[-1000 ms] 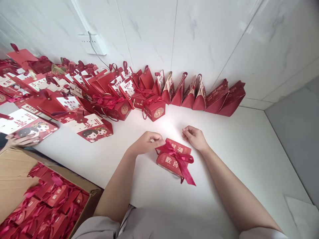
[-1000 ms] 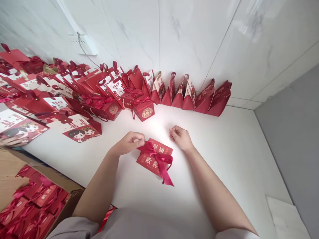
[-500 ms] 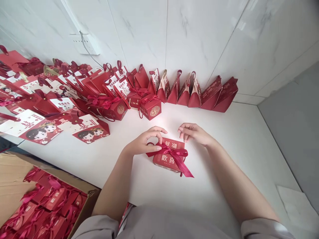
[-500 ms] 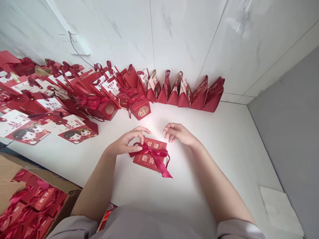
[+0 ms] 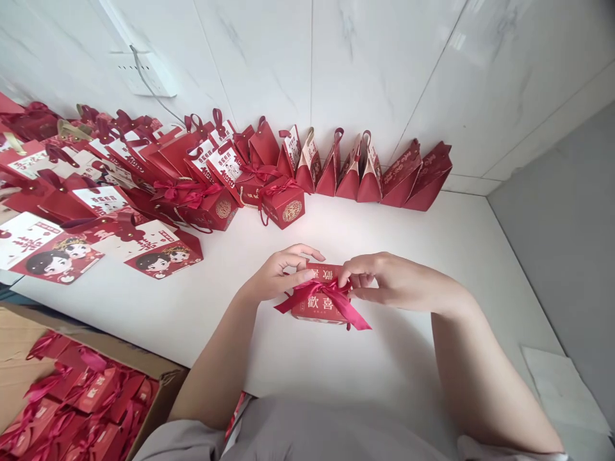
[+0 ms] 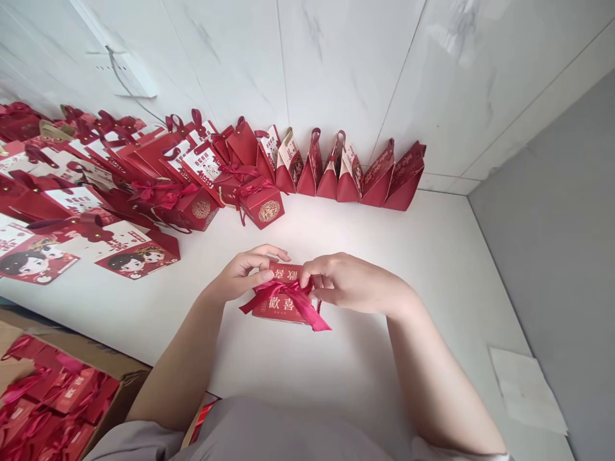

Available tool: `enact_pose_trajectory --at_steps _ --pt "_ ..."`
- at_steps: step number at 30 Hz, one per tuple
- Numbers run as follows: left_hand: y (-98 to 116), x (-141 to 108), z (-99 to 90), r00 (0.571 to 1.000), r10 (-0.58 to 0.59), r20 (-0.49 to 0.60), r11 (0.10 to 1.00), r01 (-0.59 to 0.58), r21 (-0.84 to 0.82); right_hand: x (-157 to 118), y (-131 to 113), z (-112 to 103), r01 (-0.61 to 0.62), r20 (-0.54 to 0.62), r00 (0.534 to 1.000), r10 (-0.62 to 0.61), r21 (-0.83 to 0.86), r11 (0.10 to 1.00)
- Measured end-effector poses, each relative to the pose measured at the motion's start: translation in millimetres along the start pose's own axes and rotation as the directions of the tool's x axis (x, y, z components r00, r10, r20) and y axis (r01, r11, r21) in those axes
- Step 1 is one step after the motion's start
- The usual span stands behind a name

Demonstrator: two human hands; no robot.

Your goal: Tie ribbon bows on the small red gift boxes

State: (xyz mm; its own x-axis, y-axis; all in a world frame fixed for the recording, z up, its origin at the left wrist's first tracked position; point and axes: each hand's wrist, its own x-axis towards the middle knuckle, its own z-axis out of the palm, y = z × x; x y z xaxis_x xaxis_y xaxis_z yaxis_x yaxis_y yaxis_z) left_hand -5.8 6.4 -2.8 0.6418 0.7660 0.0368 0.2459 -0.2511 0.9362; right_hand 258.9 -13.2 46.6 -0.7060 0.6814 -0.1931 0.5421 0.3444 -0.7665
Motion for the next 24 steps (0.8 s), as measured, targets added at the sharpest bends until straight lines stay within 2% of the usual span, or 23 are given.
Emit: enact_pose_trajectory --at_steps 6,12,15,18,22,24 --pt "-3.2 2.0 1.1 0.997 0.007 -0.073 0.999 -0.009 -0.035 4.3 2.7 4.1 -0.012 -0.154 0.988 -0.003 -0.099 0.995" --pt "-3.7 0.6 1.8 0.999 0.037 -0.013 0.985 -0.039 -0.166 2.0 2.8 1.2 0.021 -0.246 0.968 -0.049 -0.116 0.993" --pt "-3.9 0.8 1.9 1.000 0.024 -0.002 0.985 -0.024 -0.173 0.2 2.1 -1.5 0.054 -0.230 0.970 -0.076 -0.103 0.993" --pt "-3.5 2.0 3.2 1.000 -0.005 -0.014 0.990 0.003 -0.141 0.0 1.0 -3.3 0.041 -0.185 0.982 -0.047 -0.038 0.998" --pt "-2.6 5.5 7.6 0.990 -0.093 -0.108 0.992 0.083 -0.093 1.3 0.7 -2.9 -0.001 -0.039 0.999 0.004 0.071 0.998" --pt "-2.4 7.6 9.5 0.977 -0.116 -0.179 0.993 0.110 -0.045 2.0 1.5 -2.4 0.002 -0.026 1.000 -0.001 0.058 0.998"
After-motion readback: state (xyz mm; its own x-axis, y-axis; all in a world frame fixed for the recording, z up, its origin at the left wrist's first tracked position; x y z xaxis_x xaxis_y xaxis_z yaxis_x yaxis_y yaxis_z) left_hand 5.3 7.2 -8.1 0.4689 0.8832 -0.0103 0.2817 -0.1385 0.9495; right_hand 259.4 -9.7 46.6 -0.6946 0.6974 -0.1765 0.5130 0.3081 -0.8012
